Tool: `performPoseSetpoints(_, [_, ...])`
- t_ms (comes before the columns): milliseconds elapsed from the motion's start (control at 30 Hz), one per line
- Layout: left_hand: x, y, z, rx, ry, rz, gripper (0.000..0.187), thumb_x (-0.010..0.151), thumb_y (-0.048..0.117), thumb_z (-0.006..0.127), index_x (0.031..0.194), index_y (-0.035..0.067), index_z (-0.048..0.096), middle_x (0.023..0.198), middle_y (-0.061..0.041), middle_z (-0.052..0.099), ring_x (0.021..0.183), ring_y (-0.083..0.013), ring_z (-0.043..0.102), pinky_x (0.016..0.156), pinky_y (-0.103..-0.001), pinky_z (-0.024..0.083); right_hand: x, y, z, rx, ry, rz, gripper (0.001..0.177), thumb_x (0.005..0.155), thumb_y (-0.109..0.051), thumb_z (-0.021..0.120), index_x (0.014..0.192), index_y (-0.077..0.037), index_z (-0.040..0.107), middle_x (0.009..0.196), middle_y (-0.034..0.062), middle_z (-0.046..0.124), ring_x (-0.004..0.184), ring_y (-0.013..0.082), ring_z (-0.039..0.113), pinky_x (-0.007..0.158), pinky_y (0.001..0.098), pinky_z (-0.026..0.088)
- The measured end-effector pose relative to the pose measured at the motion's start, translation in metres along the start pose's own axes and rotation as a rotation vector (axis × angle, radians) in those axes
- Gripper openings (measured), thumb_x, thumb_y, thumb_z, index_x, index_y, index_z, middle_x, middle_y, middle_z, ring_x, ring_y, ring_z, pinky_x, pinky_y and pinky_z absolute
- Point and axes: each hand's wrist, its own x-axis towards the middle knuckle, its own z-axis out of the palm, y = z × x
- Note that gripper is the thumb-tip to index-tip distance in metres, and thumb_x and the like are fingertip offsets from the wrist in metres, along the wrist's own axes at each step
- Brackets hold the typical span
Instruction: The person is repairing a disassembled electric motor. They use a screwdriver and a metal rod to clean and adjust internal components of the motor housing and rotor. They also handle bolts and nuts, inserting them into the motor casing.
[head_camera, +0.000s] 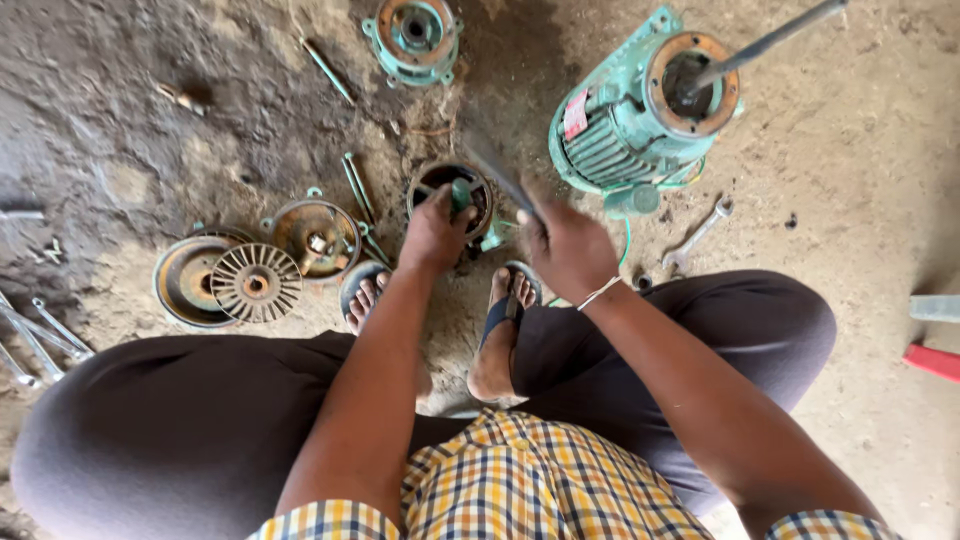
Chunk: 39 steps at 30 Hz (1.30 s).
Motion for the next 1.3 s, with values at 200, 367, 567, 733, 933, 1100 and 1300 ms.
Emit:
performPoseSetpoints(200, [-0.007, 0.01, -0.013, -0.113, -0.102, -0.135, 0.045, 0.092, 0.015, 0.072, 0.134, 0.003, 0.059, 0.126, -0.022, 0.068, 0.116, -0.041, 0.065, 0.098, -0.043, 0.053, 0.007, -0.017, 0.004, 0.01, -0.19, 0.11, 0.047, 0.106, -0.03, 0.056, 0.151, -0.018, 0.049, 0.085, 0.0158, 0.072, 0.064, 0.031, 0.069, 0.057, 0.0438, 0.056])
performPoseSetpoints(367, [-0.008, 0.017, -0.015, -0.144, -0.069, -0.07, 0.047, 0.093, 0.014, 0.072, 0.136, 0.002, 0.057, 0.13, -0.023, 0.066, 0.119, -0.0406, 0.064, 0.099, -0.043, 0.052, 0.005, -0.017, -0.005, 0.16, -0.012, 0.135, 0.051, 0.106, -0.03, 0.055, 0.154, -0.016, 0.046, 0.085, 0.0154, 0.073, 0.06, 0.0259, 0.07, 0.053, 0.0407, 0.058])
performPoseSetpoints(567, [-0.013, 0.015, -0.015, -0.055, -0.196, -0.186, 0.035, 0.097, 0.016, 0.068, 0.13, 0.006, 0.065, 0.126, -0.019, 0.07, 0.115, -0.04, 0.067, 0.099, -0.044, 0.052, 0.0, -0.031, -0.002, -0.003, -0.179, 0.083, 0.056, 0.103, -0.025, 0.055, 0.157, -0.013, 0.044, 0.086, 0.0171, 0.073, 0.063, 0.0298, 0.069, 0.052, 0.0421, 0.055])
performPoseSetpoints(733, [-0.008, 0.006, -0.01, -0.098, -0.065, -0.04, 0.043, 0.094, 0.014, 0.071, 0.133, 0.001, 0.06, 0.129, -0.023, 0.066, 0.118, -0.044, 0.063, 0.099, -0.044, 0.053, -0.005, -0.02, 0.006, 0.101, 0.026, 0.058, 0.049, 0.106, -0.03, 0.054, 0.152, -0.015, 0.047, 0.088, 0.0144, 0.074, 0.063, 0.0287, 0.07, 0.053, 0.0421, 0.055])
performPoseSetpoints(933, [-0.016, -0.002, -0.004, -0.027, -0.195, -0.195, 0.048, 0.092, 0.018, 0.07, 0.137, 0.005, 0.057, 0.123, -0.022, 0.067, 0.113, -0.0409, 0.066, 0.096, -0.044, 0.052, -0.002, -0.021, 0.011, -0.067, -0.166, 0.047, 0.047, 0.103, -0.031, 0.056, 0.147, -0.015, 0.053, 0.092, 0.0182, 0.072, 0.068, 0.0349, 0.069, 0.058, 0.0459, 0.056])
performPoseSetpoints(1100, [-0.012, -0.008, 0.004, 0.036, -0.165, -0.138, 0.042, 0.095, 0.018, 0.068, 0.134, 0.005, 0.057, 0.119, -0.026, 0.069, 0.113, -0.0459, 0.064, 0.095, -0.048, 0.052, -0.007, -0.035, -0.014, 0.077, 0.136, 0.074, 0.046, 0.105, -0.027, 0.059, 0.148, -0.009, 0.056, 0.087, 0.0204, 0.071, 0.071, 0.034, 0.071, 0.063, 0.0432, 0.055])
performPoseSetpoints(1300, [0.012, 0.007, -0.017, -0.052, -0.029, -0.136, 0.045, 0.099, 0.012, 0.062, 0.14, 0.004, 0.043, 0.113, -0.029, 0.069, 0.105, -0.0515, 0.064, 0.087, -0.055, 0.051, -0.003, -0.04, -0.037, 0.301, 0.314, 0.046, 0.043, 0.11, -0.021, 0.06, 0.148, -0.003, 0.051, 0.101, 0.0227, 0.072, 0.078, 0.0321, 0.073, 0.069, 0.0393, 0.056])
